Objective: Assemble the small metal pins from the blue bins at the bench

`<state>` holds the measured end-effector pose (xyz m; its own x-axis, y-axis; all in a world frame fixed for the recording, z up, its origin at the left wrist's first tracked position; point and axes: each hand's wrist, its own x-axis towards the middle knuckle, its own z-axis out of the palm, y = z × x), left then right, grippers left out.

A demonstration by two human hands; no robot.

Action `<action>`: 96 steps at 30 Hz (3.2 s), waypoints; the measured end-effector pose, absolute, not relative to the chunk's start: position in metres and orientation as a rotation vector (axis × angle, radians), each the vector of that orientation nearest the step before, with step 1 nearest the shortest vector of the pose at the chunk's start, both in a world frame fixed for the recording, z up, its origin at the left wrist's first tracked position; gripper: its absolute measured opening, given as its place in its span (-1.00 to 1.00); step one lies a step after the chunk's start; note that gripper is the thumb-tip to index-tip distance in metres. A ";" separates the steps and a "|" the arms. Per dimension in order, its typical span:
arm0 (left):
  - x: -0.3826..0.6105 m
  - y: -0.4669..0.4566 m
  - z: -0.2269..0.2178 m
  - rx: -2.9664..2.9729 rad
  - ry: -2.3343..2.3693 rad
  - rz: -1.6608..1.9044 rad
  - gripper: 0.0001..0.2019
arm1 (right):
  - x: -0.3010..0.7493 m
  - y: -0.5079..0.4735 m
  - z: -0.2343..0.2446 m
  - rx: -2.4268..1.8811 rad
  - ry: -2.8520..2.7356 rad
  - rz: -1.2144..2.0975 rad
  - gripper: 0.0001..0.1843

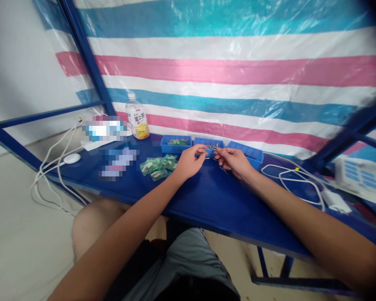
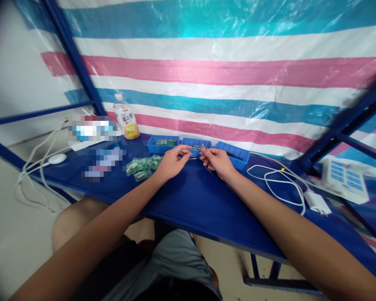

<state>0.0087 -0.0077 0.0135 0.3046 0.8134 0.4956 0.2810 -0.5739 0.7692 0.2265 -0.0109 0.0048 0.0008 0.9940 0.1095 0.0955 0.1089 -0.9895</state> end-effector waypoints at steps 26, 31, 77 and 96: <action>0.010 -0.009 0.012 2.110 1.004 1.216 -0.76 | 0.225 -0.049 0.004 -1.434 -2.570 -0.245 -0.63; 0.011 -0.009 0.011 2.129 1.002 1.204 -0.76 | 0.228 -0.046 0.005 -1.365 -2.561 -0.206 -0.66; 0.010 -0.014 0.010 2.094 0.812 1.007 -0.66 | 0.233 -0.036 -0.008 -1.152 -1.808 0.384 -0.79; 0.006 -0.007 0.007 2.122 0.904 1.058 -0.92 | 0.220 -0.042 -0.008 -1.084 -1.736 0.504 -0.70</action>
<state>0.0063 -0.0069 0.0067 0.4516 0.7799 0.4334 0.3061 -0.5916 0.7458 0.2196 -0.0418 -0.0084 -0.1117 0.8458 0.5216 0.4346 0.5136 -0.7398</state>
